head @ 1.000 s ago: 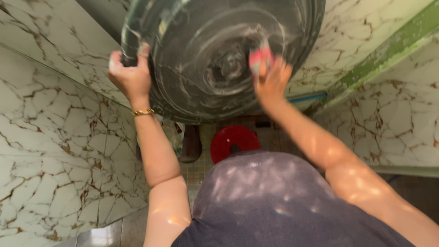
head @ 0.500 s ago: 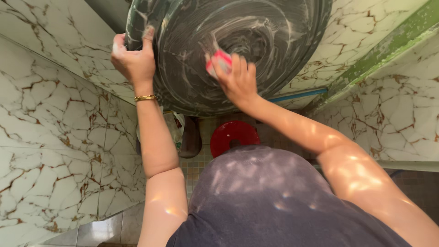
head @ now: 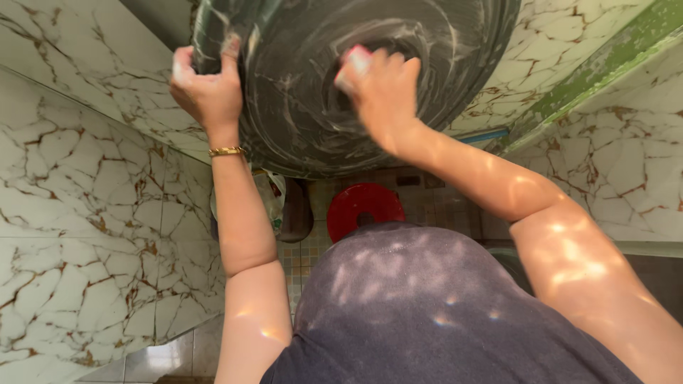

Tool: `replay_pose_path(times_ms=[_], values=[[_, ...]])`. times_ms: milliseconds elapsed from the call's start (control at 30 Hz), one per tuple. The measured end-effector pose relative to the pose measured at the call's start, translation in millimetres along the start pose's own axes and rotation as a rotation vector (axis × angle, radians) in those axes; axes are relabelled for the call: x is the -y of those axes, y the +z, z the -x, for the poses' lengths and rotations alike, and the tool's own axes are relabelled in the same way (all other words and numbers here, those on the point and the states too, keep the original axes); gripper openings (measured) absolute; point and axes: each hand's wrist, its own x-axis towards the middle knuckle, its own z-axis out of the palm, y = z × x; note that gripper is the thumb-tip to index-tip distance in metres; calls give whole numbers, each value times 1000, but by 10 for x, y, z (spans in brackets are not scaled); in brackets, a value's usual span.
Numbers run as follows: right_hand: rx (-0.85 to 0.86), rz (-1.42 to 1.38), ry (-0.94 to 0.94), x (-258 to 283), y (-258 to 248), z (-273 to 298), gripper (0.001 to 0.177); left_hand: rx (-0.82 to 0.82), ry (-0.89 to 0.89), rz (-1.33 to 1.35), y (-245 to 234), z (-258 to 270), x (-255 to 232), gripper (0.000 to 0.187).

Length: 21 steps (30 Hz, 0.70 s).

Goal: The person scrubs a large, round, dark-colored lid with a red and white sponge. They hold the lid with their left hand and scrub the surface in circular motions with their right hand. The person rotates the lid to clean different sections and eventually lifts it to scrub the edges.

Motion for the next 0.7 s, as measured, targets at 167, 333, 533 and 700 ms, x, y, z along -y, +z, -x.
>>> replay_pose_path(times_ms=[167,333,533,700], values=[[-791,-38,-357,-43,577,276,34,14,-90,-24,79,-21,179,53],[-740,-351,-83,-470,853,195,37,-13,-63,-66,154,-53,278,56],[-646,-270,-230,58,1213,303,23,31,-154,-5,119,-24,233,57],[-699,-376,-91,28,1169,337,39,-15,-187,16,145,-8,208,56]])
